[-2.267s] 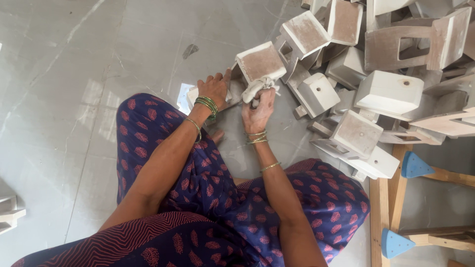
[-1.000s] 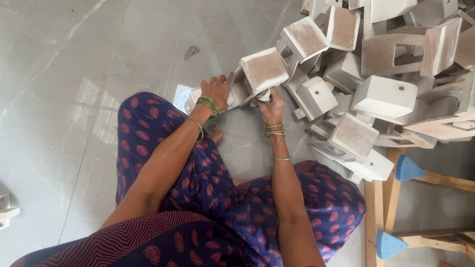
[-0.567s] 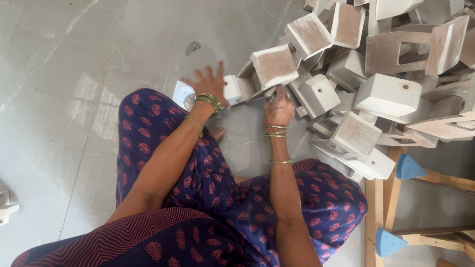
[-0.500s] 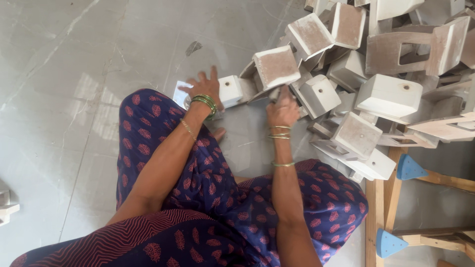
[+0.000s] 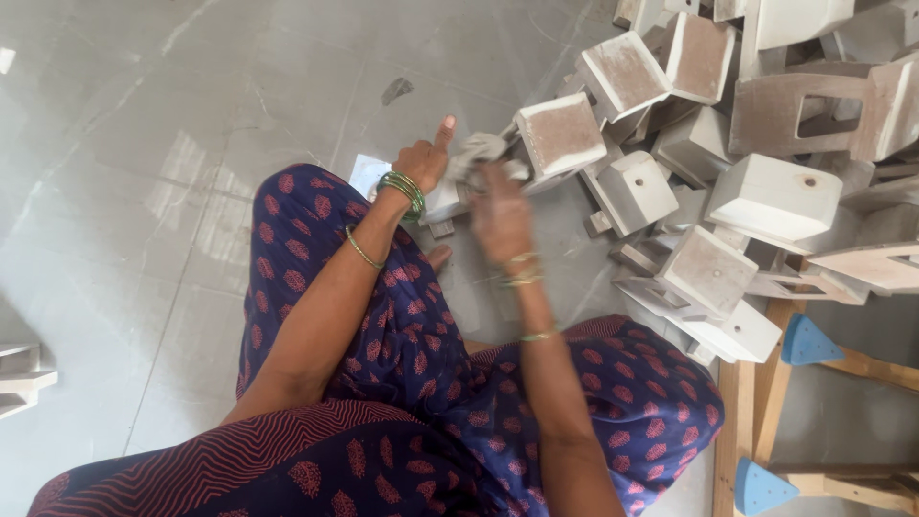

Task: The person sits on the floor next to a large pile of small unfinished wooden stools and wipes each stool with a cloth, one at a time, rubbing the seat and sides before setting the wiped stool aside and picking up the next one.

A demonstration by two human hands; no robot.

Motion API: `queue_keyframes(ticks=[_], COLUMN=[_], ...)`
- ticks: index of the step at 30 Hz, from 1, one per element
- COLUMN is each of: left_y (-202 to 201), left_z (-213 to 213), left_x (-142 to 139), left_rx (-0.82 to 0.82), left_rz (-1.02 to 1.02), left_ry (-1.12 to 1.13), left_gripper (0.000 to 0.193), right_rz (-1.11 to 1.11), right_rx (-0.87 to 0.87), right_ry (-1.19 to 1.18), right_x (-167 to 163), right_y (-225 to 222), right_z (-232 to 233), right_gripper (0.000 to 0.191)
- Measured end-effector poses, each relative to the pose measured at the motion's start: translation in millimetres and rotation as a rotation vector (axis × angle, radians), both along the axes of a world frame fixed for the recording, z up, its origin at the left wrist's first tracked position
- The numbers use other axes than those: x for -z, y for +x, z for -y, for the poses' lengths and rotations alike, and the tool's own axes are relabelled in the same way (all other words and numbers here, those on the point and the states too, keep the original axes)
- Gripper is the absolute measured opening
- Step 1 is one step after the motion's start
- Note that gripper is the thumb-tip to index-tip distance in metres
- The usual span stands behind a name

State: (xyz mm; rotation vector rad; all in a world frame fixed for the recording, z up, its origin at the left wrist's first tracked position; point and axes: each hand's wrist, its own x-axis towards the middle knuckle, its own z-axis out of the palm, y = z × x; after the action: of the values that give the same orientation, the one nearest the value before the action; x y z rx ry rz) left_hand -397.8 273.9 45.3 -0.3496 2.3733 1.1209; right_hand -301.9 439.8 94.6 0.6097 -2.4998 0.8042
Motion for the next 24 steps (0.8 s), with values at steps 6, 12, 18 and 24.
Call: queue_keyframes(ticks=[6,12,18,24], left_y=[6.4,17.5,33.4,50.6], left_z=[0.1,-3.9,-19.1,-49.8], left_x=[-11.3,-26.2,-30.8,-20.3], left_rx=[-0.063,-0.021,0.020,0.651], left_rz=[-0.003,-0.067,-0.510,-0.866], left_ry=[0.048,0.016,-0.178,-0.260], left_gripper=[0.113,0.111,0.076,0.047], right_rz=[0.232,0.159,0.643,0.142], right_rx=[-0.006,0.176,0.313,0.242], right_ry=[-0.100,-0.250,-0.444,-0.004], right_x=[36.2,-2.1,-54.0,-58.4], right_y=[19.7,7.3,9.5,5.0], right_z=[43.2,12.4,-50.0,-107.3], right_gripper=[0.028,0.032,0.044,0.061])
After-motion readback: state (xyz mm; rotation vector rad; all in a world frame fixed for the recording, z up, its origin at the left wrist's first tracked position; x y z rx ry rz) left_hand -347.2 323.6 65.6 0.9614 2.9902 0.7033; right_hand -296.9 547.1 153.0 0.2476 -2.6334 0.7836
